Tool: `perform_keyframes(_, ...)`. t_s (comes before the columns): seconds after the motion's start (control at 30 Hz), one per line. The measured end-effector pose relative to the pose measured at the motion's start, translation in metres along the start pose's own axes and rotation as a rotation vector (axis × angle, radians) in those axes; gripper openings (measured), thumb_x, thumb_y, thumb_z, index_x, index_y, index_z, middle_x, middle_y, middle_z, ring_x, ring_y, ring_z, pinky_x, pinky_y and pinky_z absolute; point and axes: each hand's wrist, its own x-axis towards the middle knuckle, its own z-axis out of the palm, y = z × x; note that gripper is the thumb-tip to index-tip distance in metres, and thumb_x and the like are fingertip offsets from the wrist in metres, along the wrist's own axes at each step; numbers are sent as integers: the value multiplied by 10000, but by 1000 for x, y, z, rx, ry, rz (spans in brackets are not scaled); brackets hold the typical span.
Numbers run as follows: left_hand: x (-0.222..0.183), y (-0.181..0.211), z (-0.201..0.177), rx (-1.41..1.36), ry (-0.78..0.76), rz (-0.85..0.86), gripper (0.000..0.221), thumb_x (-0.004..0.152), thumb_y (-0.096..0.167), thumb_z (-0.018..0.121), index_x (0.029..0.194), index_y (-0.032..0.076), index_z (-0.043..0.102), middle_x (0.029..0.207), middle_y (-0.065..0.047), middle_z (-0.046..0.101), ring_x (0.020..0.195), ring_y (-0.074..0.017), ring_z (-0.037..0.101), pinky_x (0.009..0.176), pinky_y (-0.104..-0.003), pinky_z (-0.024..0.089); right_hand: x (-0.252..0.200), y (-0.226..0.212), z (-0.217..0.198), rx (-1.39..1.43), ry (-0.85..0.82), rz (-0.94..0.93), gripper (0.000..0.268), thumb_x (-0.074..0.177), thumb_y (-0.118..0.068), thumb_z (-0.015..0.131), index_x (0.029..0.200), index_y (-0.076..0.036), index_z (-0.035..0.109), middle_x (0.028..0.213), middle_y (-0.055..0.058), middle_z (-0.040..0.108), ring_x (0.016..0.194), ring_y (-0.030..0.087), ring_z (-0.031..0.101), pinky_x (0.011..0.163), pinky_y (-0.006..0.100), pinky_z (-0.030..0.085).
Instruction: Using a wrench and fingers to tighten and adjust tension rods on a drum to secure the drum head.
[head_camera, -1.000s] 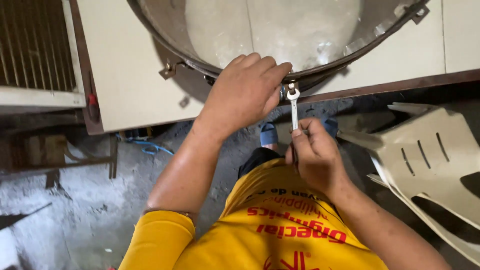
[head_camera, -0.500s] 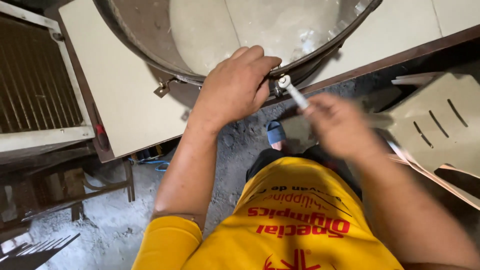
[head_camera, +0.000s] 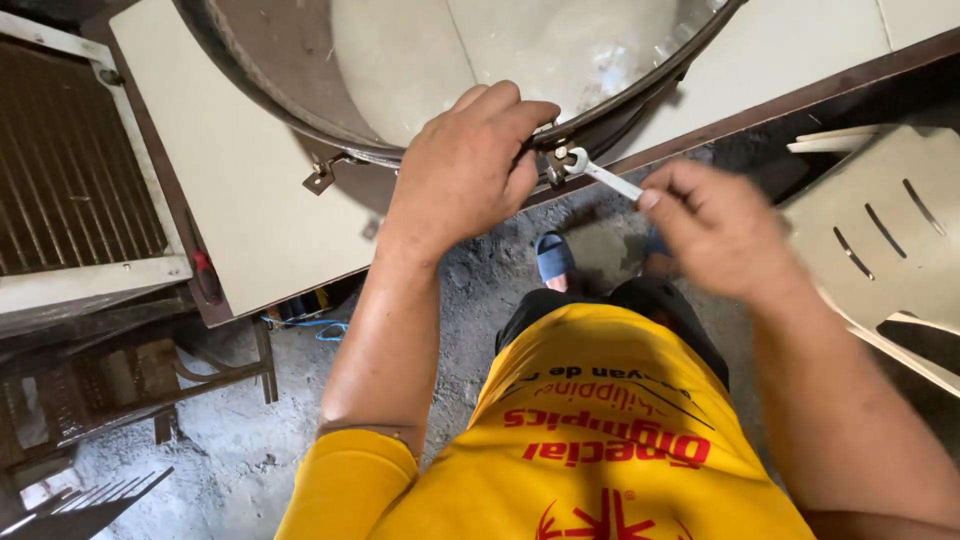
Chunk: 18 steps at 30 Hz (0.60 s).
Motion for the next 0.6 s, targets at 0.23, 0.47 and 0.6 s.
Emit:
perform_keyframes(0.23, 1, 3, -2, 20, -22, -24, 406, 921, 177, 576, 1314, 103, 646, 1033, -95, 617, 1050, -321, 591, 754, -525, 529, -14, -14, 35, 224, 159, -135, 156, 1062, -205, 523, 1007, -115, 638, 701, 6, 579, 596, 158, 540, 505, 331, 461)
perform_keyframes(0.47, 2, 4, -4, -7, -61, -50, 415, 921, 178, 580, 1322, 87, 637, 1026, -98, 616, 1048, -312, 592, 759, -511, 535, -38, -82, 27, 474, -69, 342, 207, 1095, -263, 444, 1114, -148, 615, 819, 17, 611, 691, 161, 543, 565, 346, 430)
perform_keyframes(0.6, 0, 3, -2, 0, -12, -25, 413, 893, 171, 589, 1294, 99, 656, 1009, -102, 602, 1051, -338, 588, 745, -522, 520, -28, -57, 59, 548, -76, -31, 204, 1068, -268, 410, 1045, -109, 536, 616, -14, 615, 528, 145, 548, 514, 355, 463)
